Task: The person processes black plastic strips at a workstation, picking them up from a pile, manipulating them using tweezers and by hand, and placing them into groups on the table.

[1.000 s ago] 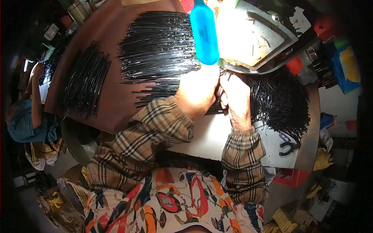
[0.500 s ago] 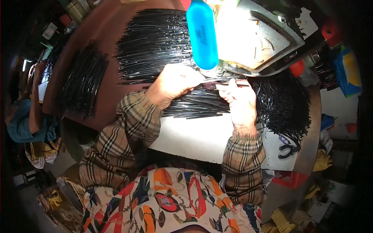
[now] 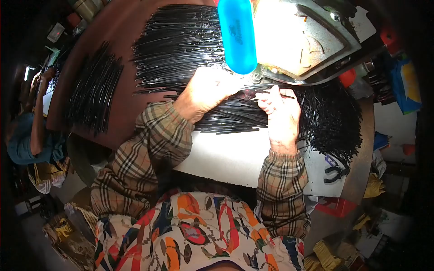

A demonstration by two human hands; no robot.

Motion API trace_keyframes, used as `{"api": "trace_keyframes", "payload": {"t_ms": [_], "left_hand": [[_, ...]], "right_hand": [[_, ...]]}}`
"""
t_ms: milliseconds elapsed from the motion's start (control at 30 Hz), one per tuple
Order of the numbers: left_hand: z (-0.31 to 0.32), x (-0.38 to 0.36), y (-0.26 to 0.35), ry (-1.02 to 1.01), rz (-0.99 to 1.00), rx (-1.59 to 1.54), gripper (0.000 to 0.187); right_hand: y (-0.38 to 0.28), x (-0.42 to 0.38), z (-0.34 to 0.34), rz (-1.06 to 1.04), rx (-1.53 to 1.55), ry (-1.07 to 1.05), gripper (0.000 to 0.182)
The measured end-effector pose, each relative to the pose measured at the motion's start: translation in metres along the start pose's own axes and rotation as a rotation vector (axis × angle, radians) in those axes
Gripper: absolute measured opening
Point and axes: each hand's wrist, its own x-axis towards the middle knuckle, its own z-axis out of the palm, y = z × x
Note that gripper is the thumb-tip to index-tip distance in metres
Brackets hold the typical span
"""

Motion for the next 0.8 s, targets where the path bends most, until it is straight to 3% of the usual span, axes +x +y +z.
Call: {"api": "trace_keyframes", "payload": {"t_ms": [100,200,300,400,467,567,667,800], "left_hand": [[0.003,0.004,-0.013,0.03,0.156,0.01,0.011],[0.004,0.008,-0.015,0.054,0.183,0.025,0.011],[0.004,0.011,-0.006,0.048,0.047,0.041,0.016],[0.003,0.02,-0.009,0.014,0.131,0.061,0.014],[-0.003,0.035,-0.016,0.01,0.421,0.323,0.012],[-0.006,0.047,-0.027,0.037,0.623,0.525,0.019],[0.001,0.049,-0.027,0.074,0.571,0.502,0.019],[-0.001,0.046,-0.018,0.03,0.252,0.444,0.013]], "right_hand": [[0.002,0.001,0.0,0.011,0.018,0.029,0.018],[0.008,0.002,-0.001,-0.026,0.073,0.026,0.018],[0.015,0.006,0.0,-0.062,0.119,0.065,0.016],[0.015,0.01,-0.001,-0.079,0.176,0.063,0.014],[0.016,0.014,0.001,-0.098,0.172,0.091,0.013],[0.015,0.017,0.002,-0.134,0.169,0.1,0.013],[0.016,0.018,0.0,-0.152,0.163,0.129,0.015],[0.013,0.017,0.001,-0.125,0.106,0.153,0.013]]}}
